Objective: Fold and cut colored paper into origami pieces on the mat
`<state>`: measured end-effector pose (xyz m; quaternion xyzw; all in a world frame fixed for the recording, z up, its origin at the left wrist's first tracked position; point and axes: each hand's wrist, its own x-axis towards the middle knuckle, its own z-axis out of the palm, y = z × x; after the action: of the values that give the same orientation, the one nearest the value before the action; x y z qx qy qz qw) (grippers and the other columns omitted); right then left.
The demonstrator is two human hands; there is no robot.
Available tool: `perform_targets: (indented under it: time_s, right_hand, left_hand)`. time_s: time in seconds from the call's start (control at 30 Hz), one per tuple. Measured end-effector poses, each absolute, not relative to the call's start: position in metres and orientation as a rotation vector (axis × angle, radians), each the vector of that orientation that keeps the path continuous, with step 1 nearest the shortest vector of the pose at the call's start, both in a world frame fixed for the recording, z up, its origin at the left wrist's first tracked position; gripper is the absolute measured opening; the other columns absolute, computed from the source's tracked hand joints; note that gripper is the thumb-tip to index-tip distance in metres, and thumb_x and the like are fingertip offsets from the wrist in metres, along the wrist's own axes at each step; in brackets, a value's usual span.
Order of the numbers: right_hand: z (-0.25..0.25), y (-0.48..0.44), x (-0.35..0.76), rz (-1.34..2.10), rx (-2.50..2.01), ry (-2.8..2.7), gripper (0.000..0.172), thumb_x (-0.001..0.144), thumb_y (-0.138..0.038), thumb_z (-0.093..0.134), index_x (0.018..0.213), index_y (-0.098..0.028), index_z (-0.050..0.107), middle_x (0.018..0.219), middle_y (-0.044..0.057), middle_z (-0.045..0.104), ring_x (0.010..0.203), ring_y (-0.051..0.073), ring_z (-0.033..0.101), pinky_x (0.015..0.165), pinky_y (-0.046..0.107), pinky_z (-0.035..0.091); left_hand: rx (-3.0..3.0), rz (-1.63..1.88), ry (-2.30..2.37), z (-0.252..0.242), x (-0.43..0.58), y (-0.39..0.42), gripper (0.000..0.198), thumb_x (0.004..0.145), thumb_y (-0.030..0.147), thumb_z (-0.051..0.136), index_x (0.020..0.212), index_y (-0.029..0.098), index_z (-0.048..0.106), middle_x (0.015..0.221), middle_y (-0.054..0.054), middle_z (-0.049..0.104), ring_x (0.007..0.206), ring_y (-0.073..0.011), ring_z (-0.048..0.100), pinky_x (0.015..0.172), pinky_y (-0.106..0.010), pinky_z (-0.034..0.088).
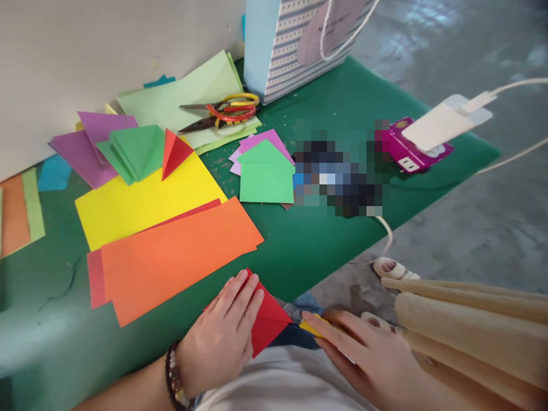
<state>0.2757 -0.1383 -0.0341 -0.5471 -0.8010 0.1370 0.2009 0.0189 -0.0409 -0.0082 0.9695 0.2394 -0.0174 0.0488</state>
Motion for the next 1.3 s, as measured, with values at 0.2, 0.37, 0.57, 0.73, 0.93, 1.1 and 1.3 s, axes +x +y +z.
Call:
perform_targets:
  time_s: [0.2, 0.37, 0.57, 0.73, 0.93, 1.1, 1.3]
  right_hand:
    - [-0.035, -0.129, 0.265, 0.370, -1.548, -2.287, 0.033, 0.094, -0.019, 0.047, 0.123, -0.023, 0.060, 0.090, 0.004, 0.066, 0.068, 0.009, 0.062, 0.061, 0.018, 0.047]
    - [-0.034, -0.131, 0.266, 0.365, -1.566, -2.253, 0.033, 0.093, -0.017, 0.046, 0.122, -0.024, 0.061, 0.090, 0.004, 0.066, 0.071, 0.010, 0.063, 0.064, 0.019, 0.049]
    - [-0.033, -0.137, 0.275, 0.426, -1.571, -2.194, 0.035, 0.091, -0.015, 0.047, 0.123, -0.023, 0.059, 0.092, 0.005, 0.066, 0.069, 0.010, 0.062, 0.060, 0.020, 0.049]
    - [-0.031, -0.138, 0.282, 0.498, -1.541, -2.209, 0.034, 0.092, -0.015, 0.046, 0.123, -0.021, 0.058, 0.087, 0.004, 0.066, 0.066, 0.010, 0.062, 0.056, 0.020, 0.048]
    - [-0.028, -0.135, 0.280, 0.448, -1.548, -2.229, 0.032, 0.092, -0.016, 0.044, 0.118, -0.022, 0.062, 0.084, 0.004, 0.066, 0.061, 0.010, 0.060, 0.054, 0.019, 0.047]
    - [-0.030, -0.134, 0.279, 0.419, -1.540, -2.238, 0.031, 0.093, -0.016, 0.044, 0.118, -0.022, 0.062, 0.084, 0.003, 0.065, 0.063, 0.009, 0.060, 0.055, 0.019, 0.046]
    - [-0.028, -0.137, 0.280, 0.391, -1.513, -2.265, 0.030, 0.093, -0.016, 0.045, 0.118, -0.021, 0.062, 0.084, 0.003, 0.064, 0.064, 0.010, 0.059, 0.056, 0.020, 0.044]
  left_hand:
    - [2.955, -0.059, 0.731, -0.007, 0.019, -0.041, 0.055, 0.091, 0.030, 0.044, 0.139, 0.005, 0.042, 0.150, -0.015, 0.036, 0.141, -0.0315, 0.026, 0.114, -0.039, 0.026]
    - [2.960, -0.025, 0.725, -0.007, 0.019, -0.040, 0.053, 0.091, 0.029, 0.044, 0.138, 0.004, 0.044, 0.149, -0.016, 0.038, 0.141, -0.0319, 0.028, 0.114, -0.039, 0.027]
    - [2.944, -0.044, 0.743, -0.008, 0.019, -0.040, 0.052, 0.091, 0.031, 0.043, 0.137, 0.005, 0.045, 0.149, -0.016, 0.039, 0.140, -0.0317, 0.030, 0.113, -0.040, 0.028]
    - [2.951, -0.027, 0.667, -0.004, 0.019, -0.039, 0.053, 0.092, 0.033, 0.046, 0.138, 0.005, 0.044, 0.148, -0.015, 0.039, 0.140, -0.0310, 0.029, 0.113, -0.039, 0.028]
    - [2.966, -0.067, 0.681, -0.009, 0.015, -0.040, 0.072, 0.090, 0.059, 0.045, 0.139, 0.005, 0.042, 0.148, -0.017, 0.039, 0.141, -0.0292, 0.029, 0.110, -0.036, 0.035]
    - [3.037, -0.070, 0.663, -0.014, 0.014, -0.044, 0.047, 0.095, 0.025, 0.043, 0.140, 0.012, 0.041, 0.147, -0.017, 0.039, 0.140, -0.0308, 0.030, 0.109, -0.038, 0.035]
    - [2.946, -0.140, 0.635, -0.008, 0.016, -0.042, 0.052, 0.093, 0.028, 0.046, 0.143, 0.020, 0.036, 0.150, -0.019, 0.033, 0.139, -0.0347, 0.030, 0.104, -0.040, 0.041]
